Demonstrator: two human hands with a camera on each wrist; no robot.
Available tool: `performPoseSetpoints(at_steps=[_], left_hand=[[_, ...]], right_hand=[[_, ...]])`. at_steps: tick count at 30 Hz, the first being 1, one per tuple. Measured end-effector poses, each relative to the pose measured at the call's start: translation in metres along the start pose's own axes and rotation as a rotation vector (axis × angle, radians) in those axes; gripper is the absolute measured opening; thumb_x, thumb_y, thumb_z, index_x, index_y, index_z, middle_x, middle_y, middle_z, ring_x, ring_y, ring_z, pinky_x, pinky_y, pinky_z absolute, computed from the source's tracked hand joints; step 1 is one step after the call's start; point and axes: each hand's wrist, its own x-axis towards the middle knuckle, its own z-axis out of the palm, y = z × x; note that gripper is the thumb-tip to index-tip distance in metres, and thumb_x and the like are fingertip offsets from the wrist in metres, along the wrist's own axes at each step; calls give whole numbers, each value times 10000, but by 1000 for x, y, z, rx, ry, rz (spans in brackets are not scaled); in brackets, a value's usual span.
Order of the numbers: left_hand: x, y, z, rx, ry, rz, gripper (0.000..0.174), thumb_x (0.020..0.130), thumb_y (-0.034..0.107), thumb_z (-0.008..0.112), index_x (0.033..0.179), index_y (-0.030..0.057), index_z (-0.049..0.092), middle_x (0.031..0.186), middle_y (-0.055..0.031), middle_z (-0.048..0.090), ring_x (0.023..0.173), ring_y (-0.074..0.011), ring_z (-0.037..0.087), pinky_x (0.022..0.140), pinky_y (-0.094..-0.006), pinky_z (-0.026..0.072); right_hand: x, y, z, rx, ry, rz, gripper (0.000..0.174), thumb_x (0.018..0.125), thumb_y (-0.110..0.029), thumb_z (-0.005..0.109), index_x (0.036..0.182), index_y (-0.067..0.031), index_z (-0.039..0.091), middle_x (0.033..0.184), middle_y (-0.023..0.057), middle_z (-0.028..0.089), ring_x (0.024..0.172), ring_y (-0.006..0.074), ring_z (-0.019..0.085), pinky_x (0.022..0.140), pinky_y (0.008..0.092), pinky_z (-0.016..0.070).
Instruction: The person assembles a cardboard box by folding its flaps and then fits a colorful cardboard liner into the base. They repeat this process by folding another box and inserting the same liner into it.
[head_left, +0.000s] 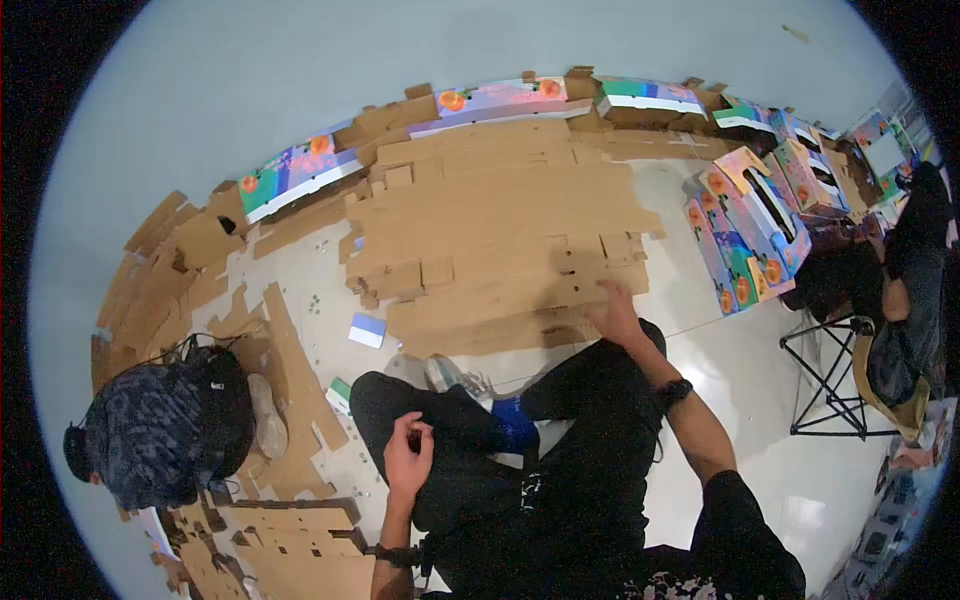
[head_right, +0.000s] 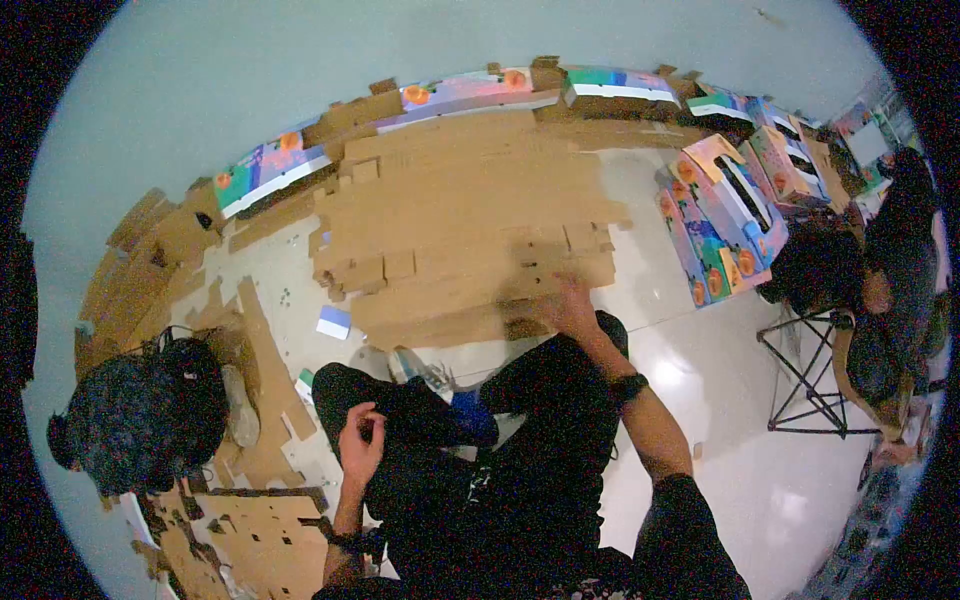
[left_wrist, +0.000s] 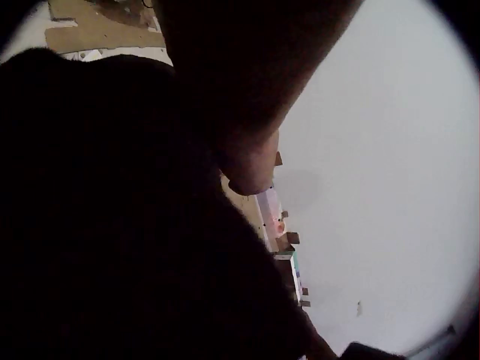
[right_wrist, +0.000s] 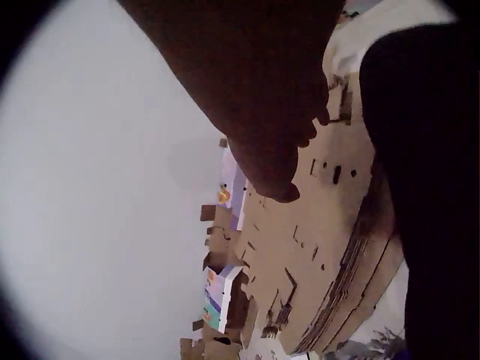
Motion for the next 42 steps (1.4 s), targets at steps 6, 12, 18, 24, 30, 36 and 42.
performPoseSetpoints(at_steps=[6,12,18,24,30,36,42], left_hand=[[-1,-8,-3,-30,29,20,221,955,82,634,1170,33,620,921,-93,724,833,-222,724,787,-339,559],[4,-4,-4,1,49,35,190,939,79,642,1125,39,637,903,-91,735,831,-238,733,779,-348,564],[5,-3,-4,36,14,-8,164,972,122,630,1119,52,649,928,-102,734,910,-268,723,833,-362,546],[7,-7,-3,25,9,-23,168,955,127,635,1109,64,656,931,-98,737,867,-273,727,782,-366,563],[9,0,-3,93,15,2,160,921,87,647,1078,63,663,912,-74,733,832,-254,724,781,-362,563],[10,0,-1,109,44,34,169,914,81,650,1083,74,657,917,-72,731,842,-257,723,780,-369,563],[8,1,1,75,53,36,162,913,117,661,1070,76,664,919,-76,733,843,-266,721,775,-374,560]], right_hand=[[39,86,93,-105,-95,576,871,797,-412,784,1448,26,406,1317,227,595,1186,449,581,1064,492,447],[48,86,82,382,-258,839,999,753,-464,803,1510,10,356,1392,233,565,1264,411,560,1076,501,439],[58,145,107,442,-248,1084,906,758,-417,833,1468,-26,428,1467,197,495,1377,372,450,1057,586,413],[49,136,103,795,220,1048,708,804,-368,822,1334,2,532,1111,140,656,975,305,621,804,464,492],[49,158,108,809,411,952,357,878,-315,758,1031,-10,652,828,76,670,798,280,649,730,412,525],[68,126,60,87,473,428,483,960,-399,700,763,33,610,725,121,619,687,241,595,672,402,493],[-1,-18,-160,753,414,529,372,1002,-326,641,837,3,693,716,54,653,664,137,599,641,310,462]])
